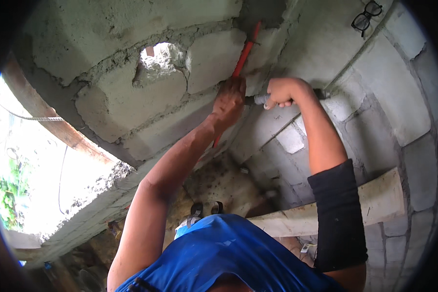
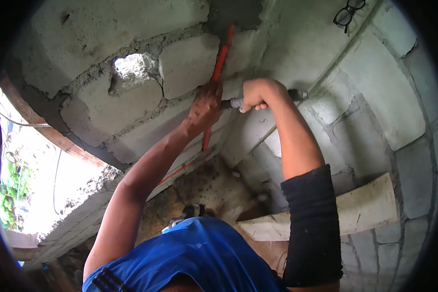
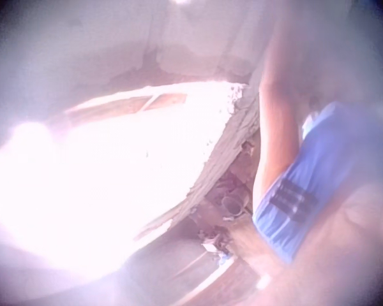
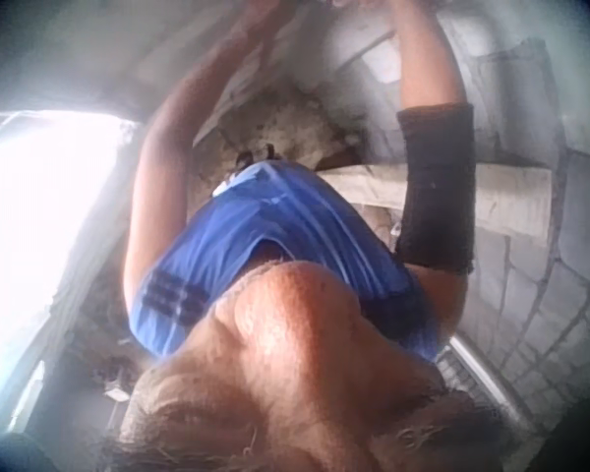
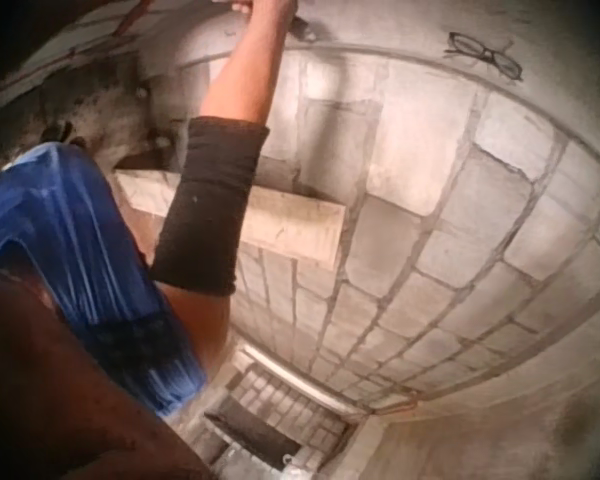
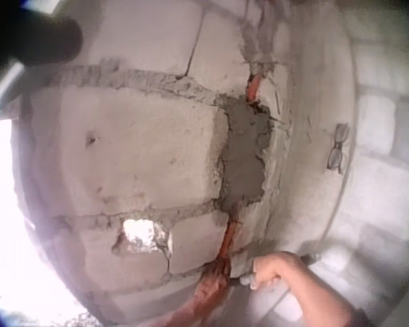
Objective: The person removes a wooden board from a cinder block wall using a hammer, then applies water from a plastic bottle to the wall surface before using a trowel to apply wet cement mixture to the wall.
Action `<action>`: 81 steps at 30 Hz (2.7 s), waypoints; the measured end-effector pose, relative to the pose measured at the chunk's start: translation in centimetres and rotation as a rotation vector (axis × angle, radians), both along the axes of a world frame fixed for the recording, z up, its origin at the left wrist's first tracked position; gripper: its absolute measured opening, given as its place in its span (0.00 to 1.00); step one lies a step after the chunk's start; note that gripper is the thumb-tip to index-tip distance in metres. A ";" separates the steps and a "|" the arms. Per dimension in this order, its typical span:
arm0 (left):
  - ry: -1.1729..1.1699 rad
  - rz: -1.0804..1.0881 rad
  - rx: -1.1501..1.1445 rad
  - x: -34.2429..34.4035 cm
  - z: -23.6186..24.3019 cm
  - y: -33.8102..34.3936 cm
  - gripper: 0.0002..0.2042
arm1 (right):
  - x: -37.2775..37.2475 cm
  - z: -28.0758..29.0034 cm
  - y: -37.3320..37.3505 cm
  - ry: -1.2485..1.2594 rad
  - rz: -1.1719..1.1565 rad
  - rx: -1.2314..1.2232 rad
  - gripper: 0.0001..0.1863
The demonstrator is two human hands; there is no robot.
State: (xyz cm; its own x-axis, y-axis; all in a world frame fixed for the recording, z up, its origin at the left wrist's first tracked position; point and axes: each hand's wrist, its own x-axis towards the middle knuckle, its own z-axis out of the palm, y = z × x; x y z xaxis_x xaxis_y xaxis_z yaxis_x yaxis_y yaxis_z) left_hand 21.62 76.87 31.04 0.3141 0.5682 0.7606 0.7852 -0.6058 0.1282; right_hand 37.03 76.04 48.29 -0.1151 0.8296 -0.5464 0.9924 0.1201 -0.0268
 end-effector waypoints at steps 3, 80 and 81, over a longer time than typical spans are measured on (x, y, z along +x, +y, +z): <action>0.047 -0.032 0.036 0.1 0.3 0.6 0.26 | -2.2 1.6 0.4 -0.205 -0.013 -0.025 0.16; -0.125 0.335 0.338 -0.8 38.1 -5.1 0.27 | 17.5 25.8 -8.4 0.506 0.412 1.536 0.22; -0.146 0.316 0.304 -0.8 37.1 -4.9 0.25 | 17.5 25.9 -8.3 0.505 0.446 1.508 0.22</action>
